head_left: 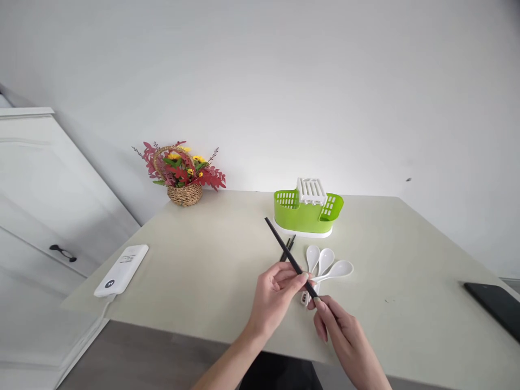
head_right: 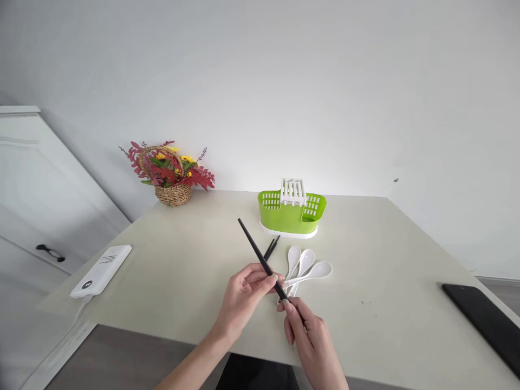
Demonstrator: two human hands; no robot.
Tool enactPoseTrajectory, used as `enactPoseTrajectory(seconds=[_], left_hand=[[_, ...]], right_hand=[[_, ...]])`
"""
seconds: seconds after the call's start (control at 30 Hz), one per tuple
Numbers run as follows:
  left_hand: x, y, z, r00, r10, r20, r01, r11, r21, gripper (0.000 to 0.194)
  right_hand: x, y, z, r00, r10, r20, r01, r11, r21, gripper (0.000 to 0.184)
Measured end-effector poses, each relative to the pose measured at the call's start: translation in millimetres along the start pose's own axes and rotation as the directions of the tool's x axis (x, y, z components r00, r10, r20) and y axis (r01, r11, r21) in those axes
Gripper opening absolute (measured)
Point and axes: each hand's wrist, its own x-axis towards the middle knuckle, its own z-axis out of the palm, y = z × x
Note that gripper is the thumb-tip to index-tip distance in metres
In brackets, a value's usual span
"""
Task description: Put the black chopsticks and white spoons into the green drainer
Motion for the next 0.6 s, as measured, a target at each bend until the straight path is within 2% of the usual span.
enactPoseTrajectory(seconds=[0.17,0.23,0.33,0.4,0.47,0.6], left_hand=[[21.2,23.5,3.3,0.993,0.075,-0.09,-0.071,0.996,0.05,0.036],[27.2,29.4,5.4,0.993,0.084,-0.087,-0.078,0.995,0.064,0.036],[37.0,38.4,6.2,0.991,0.115,-0.066,-0.107,0.989,0.105,0.037],[48.5,51.4,2.3,0.974,0.202,-0.106,-0.187,0.973,0.138,0.037],[66.3,71.8,-4.9,0.922,0.341,-0.182,-0.31,0.934,0.18,0.039],[120.1,115.9,-18.3,0.745,0.617,-0.255,-0.551,0.784,0.287,0.046]], right_hand=[[3.7,2.2,-14.7,0.999,-0.025,-0.028,0.025,1.0,0.015,0.053],[6.7,7.1,-16.5,0.999,-0.037,-0.025,0.037,0.999,0.016,0.052],[11.0,22.4,-22.0,0.996,-0.045,-0.081,0.048,0.998,0.037,0.046],[13.3,36.1,-30.0,0.993,-0.039,-0.114,0.044,0.998,0.043,0.044],[14.6,49.2,-39.4,0.983,0.01,-0.186,-0.001,0.999,0.047,0.048],[13.0,64.3,-50.0,0.909,0.155,-0.388,-0.109,0.984,0.138,0.049]])
